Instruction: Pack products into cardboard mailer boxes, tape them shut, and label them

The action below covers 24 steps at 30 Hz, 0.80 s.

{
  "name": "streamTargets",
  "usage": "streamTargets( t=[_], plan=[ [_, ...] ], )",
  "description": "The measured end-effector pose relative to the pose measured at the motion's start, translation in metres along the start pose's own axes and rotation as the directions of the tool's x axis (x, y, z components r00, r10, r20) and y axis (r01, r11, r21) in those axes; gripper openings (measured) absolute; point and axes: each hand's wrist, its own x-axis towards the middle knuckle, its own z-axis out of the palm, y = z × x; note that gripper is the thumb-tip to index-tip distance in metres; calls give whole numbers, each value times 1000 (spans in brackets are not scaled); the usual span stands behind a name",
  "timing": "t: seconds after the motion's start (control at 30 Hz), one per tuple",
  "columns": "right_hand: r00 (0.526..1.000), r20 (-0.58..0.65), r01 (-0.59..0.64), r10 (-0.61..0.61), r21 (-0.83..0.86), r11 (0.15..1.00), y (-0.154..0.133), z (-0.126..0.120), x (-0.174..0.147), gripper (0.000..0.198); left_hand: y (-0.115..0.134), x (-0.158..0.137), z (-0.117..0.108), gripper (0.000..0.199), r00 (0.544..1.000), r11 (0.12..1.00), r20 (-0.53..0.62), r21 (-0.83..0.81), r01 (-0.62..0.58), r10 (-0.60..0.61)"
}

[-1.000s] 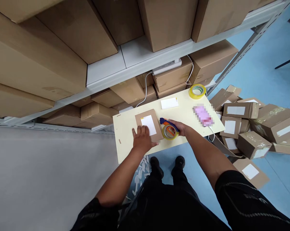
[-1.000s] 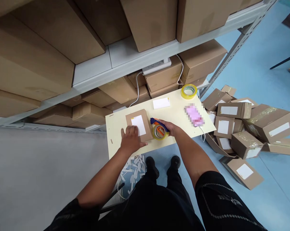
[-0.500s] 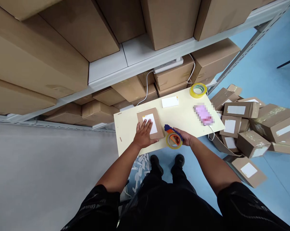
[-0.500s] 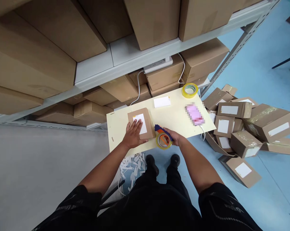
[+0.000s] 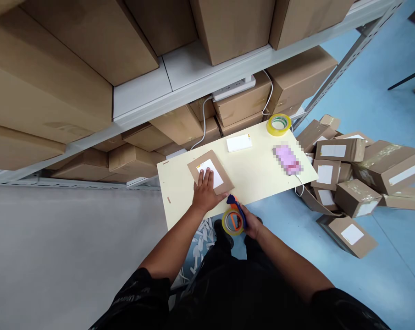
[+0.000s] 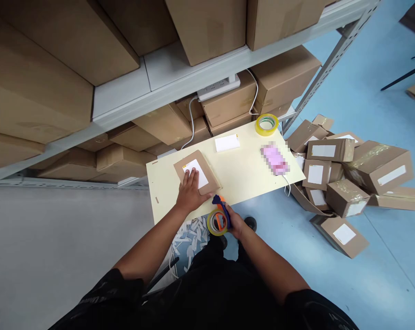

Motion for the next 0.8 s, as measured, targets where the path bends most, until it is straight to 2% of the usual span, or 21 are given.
streamTargets(
  t=[0.1,0.17,0.23,0.37,0.43,0.5,0.63,0.8],
  plan=[
    [998,30,53,-55,45,998,-22,11,7,54,17,-6,7,109,996,996,-45,-49,77,-80],
    [997,47,55,-57,41,998,-46,9,6,55,22,-18,8,104,996,995,-26,-67,79,-81],
    [999,15,46,-46,-7,999,-75,4,2,52,20,-33,4,100,998,997,25,-56,57,-56],
    [999,34,-18,24,-177,984,-140,0,2,46,-12,-49,-18,87,979,995,185,32,-91,83],
    [997,21,-60,69,-298,953,-167,4,9,46,-36,-42,-30,86,951,975,244,65,-213,191],
    [996,25,-73,90,-386,920,-188,11,18,45,-58,-28,-36,96,936,952,232,93,-292,264],
    [995,61,-47,81,-434,900,-208,21,34,41,-81,-5,-31,105,938,940,166,104,-324,305],
    [1000,-14,-4,-2,-427,904,-197,11,26,44,-79,-5,-20,102,957,959,118,78,-274,264]
  ],
)
